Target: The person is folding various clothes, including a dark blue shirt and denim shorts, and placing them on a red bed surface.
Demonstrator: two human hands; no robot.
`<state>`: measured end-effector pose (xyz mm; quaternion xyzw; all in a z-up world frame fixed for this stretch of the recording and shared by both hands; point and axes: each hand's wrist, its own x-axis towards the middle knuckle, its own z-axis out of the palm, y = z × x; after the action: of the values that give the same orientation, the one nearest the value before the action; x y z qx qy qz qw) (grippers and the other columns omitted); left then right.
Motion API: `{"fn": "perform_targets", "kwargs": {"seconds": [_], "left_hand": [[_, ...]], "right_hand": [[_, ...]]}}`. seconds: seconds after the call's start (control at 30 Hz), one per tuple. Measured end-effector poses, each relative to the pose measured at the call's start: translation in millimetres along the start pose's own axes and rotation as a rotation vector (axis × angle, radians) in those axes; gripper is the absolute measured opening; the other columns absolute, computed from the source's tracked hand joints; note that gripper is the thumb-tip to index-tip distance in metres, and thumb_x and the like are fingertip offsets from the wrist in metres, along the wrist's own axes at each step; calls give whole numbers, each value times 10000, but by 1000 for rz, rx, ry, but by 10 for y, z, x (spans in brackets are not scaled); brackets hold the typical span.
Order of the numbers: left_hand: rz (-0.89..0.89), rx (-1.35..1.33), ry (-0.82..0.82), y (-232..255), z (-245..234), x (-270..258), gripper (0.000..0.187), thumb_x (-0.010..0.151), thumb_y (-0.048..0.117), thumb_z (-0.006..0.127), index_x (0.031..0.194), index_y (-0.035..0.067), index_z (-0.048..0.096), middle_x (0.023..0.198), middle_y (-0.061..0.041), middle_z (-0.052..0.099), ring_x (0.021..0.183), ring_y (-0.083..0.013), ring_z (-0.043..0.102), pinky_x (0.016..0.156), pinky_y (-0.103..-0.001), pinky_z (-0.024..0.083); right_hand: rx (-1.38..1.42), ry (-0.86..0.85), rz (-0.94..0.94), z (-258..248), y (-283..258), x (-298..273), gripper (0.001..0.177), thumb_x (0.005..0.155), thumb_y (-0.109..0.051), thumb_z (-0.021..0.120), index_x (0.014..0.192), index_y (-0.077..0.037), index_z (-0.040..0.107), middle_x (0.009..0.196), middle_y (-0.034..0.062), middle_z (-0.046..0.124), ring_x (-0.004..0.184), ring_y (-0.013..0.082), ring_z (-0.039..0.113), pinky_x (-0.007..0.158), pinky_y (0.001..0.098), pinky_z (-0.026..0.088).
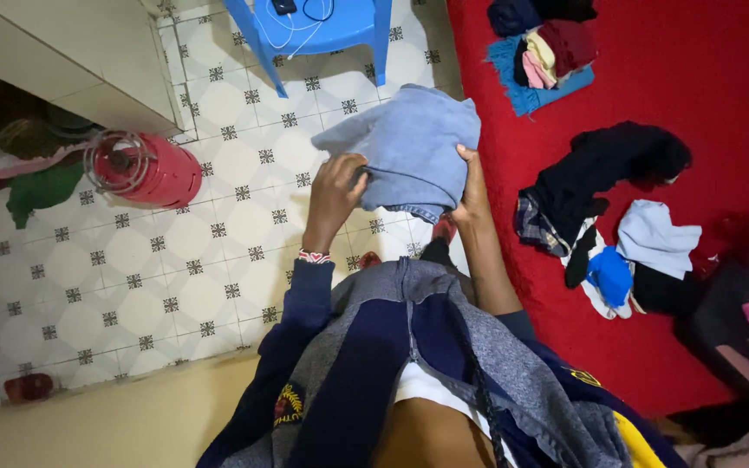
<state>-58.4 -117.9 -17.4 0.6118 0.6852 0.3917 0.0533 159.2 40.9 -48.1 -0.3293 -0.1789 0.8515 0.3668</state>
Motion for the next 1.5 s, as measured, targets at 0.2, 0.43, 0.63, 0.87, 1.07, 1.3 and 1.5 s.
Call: {"fn": "perform_targets", "kwargs": {"seconds": [0.2, 0.43, 0.63, 0.87, 1.07, 1.3, 1.5], "left_hand": [[-103, -7, -24, 147, 128, 202, 189, 875, 77, 749, 1020, 46, 631, 1018, -110, 664, 982, -316, 649, 871, -420, 522], [20, 31, 27, 119, 57, 388, 146, 914, 131, 743, 971, 66, 625, 998, -100, 659, 938, -262, 640, 867, -400, 527], [123, 194, 96, 661, -463, 723, 174, 863, 61, 725, 980, 31, 600, 968, -105, 611, 938, -292, 604, 855, -419, 503], [39, 249, -31, 25, 436, 84, 211, 823, 65, 774, 969, 46, 622, 942, -98, 624, 928, -264, 616, 840, -394, 516], [-115, 97, -188, -83, 762, -72, 675, 742, 208, 901, 1269, 13, 528, 1184, -164, 621, 1148, -331, 607, 1057, -470, 479], [-248, 106, 38, -145, 747, 64, 1101, 719, 79, 802, 1615, 30, 163, 1642, -224, 330, 1452, -390, 430, 1158, -443, 354], [-81, 290, 323, -181, 263, 365, 596, 970, -83, 620, 1521, 87, 470, 1576, -104, 505, 1492, -246, 460, 1294, -493, 287]], "right_hand": [[-76, -28, 3, -232, -181, 184, 673, 835, -342, 745, 1389, -37, 513, 1291, 143, 625, 1197, 306, 621, 1066, 474, 522], [-99, 30, 54, -218, -290, 370, 676, 771, -383, 738, 1345, -76, 557, 1231, 116, 663, 1126, 299, 655, 999, 464, 549], [-220, -11, -60, -474, -201, 829, 421, 866, -300, 740, 1194, -66, 619, 1156, 110, 670, 1070, 258, 662, 973, 414, 559], [-171, -114, -30, -199, -497, 828, 325, 953, -230, 720, 1211, -74, 599, 1137, 98, 633, 1046, 246, 635, 957, 427, 555], [-370, -120, -90, 41, -414, 688, 572, 831, -186, 668, 1381, -172, 514, 1209, 63, 648, 1086, 214, 653, 956, 390, 559], [-144, -56, 131, -137, -243, 773, 568, 847, -317, 700, 1324, -44, 552, 1174, 126, 659, 1063, 282, 663, 969, 445, 568], [-96, -14, 35, -195, 26, 602, 568, 841, -323, 729, 1316, -55, 571, 1199, 114, 649, 1096, 282, 657, 1013, 457, 545]]}}
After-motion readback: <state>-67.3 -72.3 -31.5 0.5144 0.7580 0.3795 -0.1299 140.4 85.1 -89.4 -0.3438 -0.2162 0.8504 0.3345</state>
